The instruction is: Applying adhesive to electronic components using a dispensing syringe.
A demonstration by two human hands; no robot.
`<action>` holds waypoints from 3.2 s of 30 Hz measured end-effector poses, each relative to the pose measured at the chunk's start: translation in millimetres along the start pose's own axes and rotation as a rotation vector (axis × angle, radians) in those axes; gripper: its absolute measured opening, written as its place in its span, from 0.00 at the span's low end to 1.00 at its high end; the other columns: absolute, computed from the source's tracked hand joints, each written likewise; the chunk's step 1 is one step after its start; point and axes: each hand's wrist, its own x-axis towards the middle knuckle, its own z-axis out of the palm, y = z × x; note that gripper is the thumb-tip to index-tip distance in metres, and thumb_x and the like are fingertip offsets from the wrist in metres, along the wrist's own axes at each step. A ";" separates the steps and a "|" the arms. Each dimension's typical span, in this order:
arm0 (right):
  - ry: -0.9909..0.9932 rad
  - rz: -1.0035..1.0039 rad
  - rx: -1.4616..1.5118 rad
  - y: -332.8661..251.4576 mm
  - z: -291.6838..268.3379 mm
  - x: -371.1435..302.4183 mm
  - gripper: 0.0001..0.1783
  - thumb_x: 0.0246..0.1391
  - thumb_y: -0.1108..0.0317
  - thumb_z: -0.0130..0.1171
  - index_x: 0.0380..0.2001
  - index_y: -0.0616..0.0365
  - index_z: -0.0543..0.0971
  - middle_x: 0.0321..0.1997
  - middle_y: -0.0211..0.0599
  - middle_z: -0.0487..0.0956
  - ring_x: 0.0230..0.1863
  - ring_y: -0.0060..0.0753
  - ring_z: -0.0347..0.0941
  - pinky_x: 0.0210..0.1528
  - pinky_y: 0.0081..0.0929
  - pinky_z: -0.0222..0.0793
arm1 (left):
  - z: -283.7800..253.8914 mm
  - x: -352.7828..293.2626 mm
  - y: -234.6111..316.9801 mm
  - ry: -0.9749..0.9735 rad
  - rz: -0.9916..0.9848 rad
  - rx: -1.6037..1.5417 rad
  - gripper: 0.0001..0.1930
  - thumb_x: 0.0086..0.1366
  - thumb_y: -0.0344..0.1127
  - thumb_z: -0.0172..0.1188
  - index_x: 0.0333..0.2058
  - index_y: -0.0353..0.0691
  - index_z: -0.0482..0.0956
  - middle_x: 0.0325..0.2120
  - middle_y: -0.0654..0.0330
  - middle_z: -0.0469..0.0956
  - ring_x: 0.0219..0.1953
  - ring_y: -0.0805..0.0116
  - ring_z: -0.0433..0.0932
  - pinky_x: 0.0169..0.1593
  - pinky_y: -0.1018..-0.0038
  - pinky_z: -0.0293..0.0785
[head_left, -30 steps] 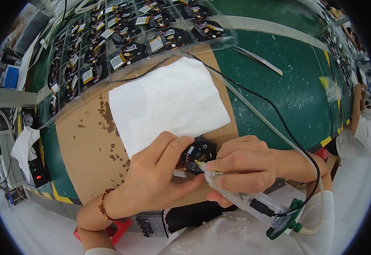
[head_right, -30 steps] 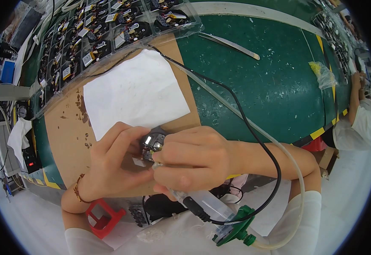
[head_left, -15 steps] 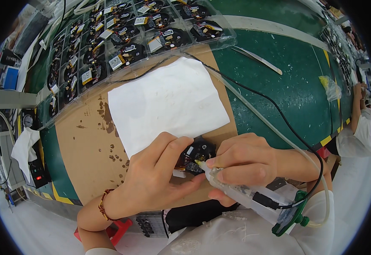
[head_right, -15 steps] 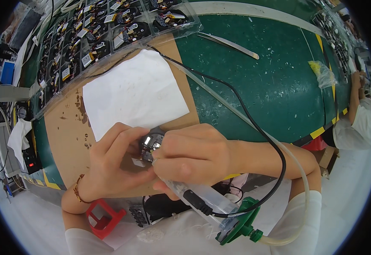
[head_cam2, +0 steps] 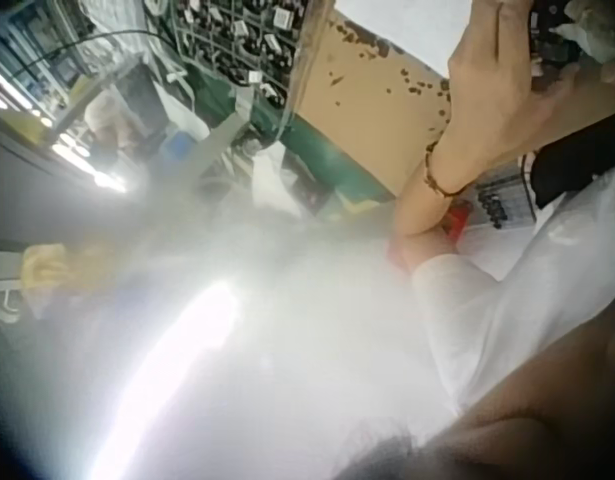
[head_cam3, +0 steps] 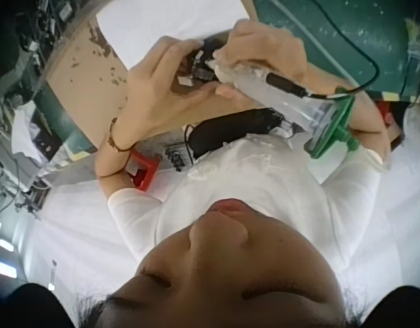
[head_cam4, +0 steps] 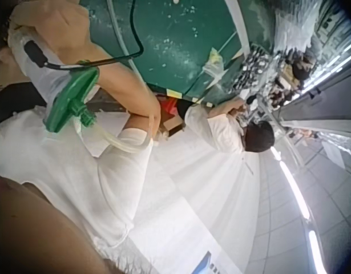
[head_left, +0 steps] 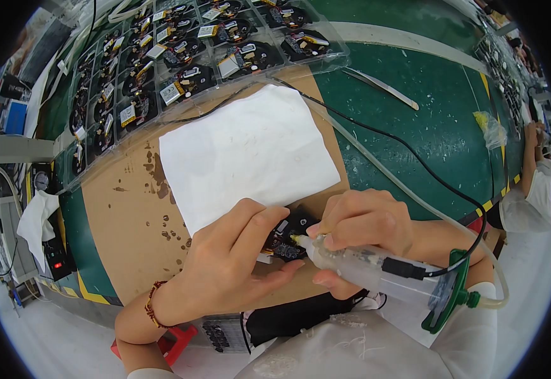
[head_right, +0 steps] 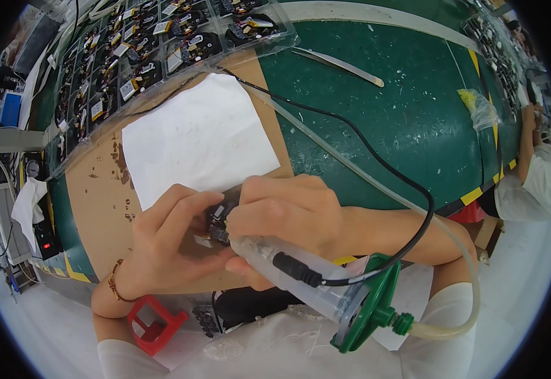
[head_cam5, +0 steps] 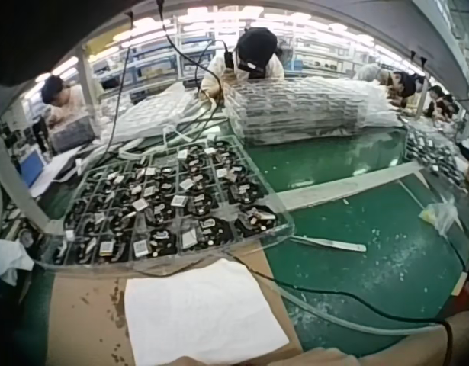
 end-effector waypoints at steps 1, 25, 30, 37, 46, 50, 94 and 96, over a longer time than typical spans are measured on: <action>0.007 0.004 0.019 0.6 0.4 1.0 0.28 0.35 0.68 0.73 0.37 0.61 0.67 0.30 0.44 0.74 0.21 0.32 0.72 0.19 0.23 0.69 | -0.2 -0.3 -0.1 -0.006 0.000 0.007 0.27 0.41 0.32 0.72 0.42 0.32 0.73 0.30 0.57 0.71 0.23 0.64 0.75 0.25 0.72 0.72; 0.035 0.230 0.006 -6.1 -7.6 2.0 0.25 0.38 0.72 0.70 0.37 0.61 0.66 0.33 0.34 0.67 0.28 0.28 0.67 0.31 0.23 0.76 | -0.8 0.2 0.0 -0.002 0.007 -0.013 0.27 0.42 0.32 0.72 0.42 0.32 0.72 0.29 0.56 0.71 0.23 0.64 0.76 0.25 0.72 0.72; 0.026 0.217 -0.025 -4.8 -10.2 0.7 0.26 0.39 0.71 0.70 0.38 0.60 0.65 0.34 0.33 0.66 0.30 0.28 0.67 0.31 0.22 0.75 | -0.2 0.4 -0.4 -0.007 0.005 -0.011 0.27 0.42 0.32 0.71 0.42 0.32 0.72 0.29 0.57 0.71 0.23 0.64 0.75 0.25 0.72 0.72; 0.017 0.210 -0.021 -3.8 -11.3 1.5 0.26 0.40 0.70 0.69 0.39 0.58 0.64 0.34 0.33 0.67 0.30 0.28 0.69 0.31 0.21 0.71 | -0.5 1.3 -0.8 -0.004 0.011 -0.032 0.26 0.42 0.32 0.71 0.42 0.32 0.73 0.29 0.57 0.71 0.23 0.64 0.75 0.25 0.72 0.72; 0.038 0.221 -0.013 -3.4 -9.8 0.5 0.27 0.41 0.70 0.69 0.39 0.57 0.63 0.33 0.33 0.67 0.30 0.28 0.68 0.33 0.22 0.73 | -1.3 0.3 -2.3 -0.017 0.013 -0.016 0.26 0.42 0.32 0.71 0.42 0.31 0.72 0.29 0.56 0.71 0.23 0.64 0.75 0.25 0.72 0.72; 0.019 0.235 -0.005 -4.4 -11.5 0.8 0.27 0.41 0.70 0.69 0.40 0.58 0.62 0.33 0.33 0.66 0.30 0.28 0.67 0.34 0.23 0.74 | -1.2 1.1 -1.5 -0.009 0.012 -0.030 0.26 0.43 0.32 0.71 0.42 0.32 0.72 0.29 0.56 0.71 0.23 0.64 0.75 0.25 0.72 0.72; 0.048 0.191 -0.019 -3.8 -8.5 2.8 0.25 0.38 0.70 0.70 0.37 0.58 0.66 0.33 0.33 0.68 0.29 0.29 0.70 0.29 0.21 0.70 | -0.9 2.9 -1.4 -0.054 0.066 0.017 0.27 0.42 0.31 0.70 0.43 0.32 0.73 0.31 0.57 0.71 0.25 0.63 0.74 0.27 0.72 0.72; 0.045 0.196 -0.034 -4.3 -9.0 3.5 0.25 0.39 0.70 0.70 0.37 0.58 0.66 0.33 0.33 0.68 0.28 0.29 0.70 0.29 0.21 0.70 | -1.4 3.3 -1.0 -0.055 0.065 0.014 0.27 0.42 0.31 0.70 0.42 0.32 0.73 0.31 0.57 0.71 0.25 0.63 0.74 0.27 0.72 0.72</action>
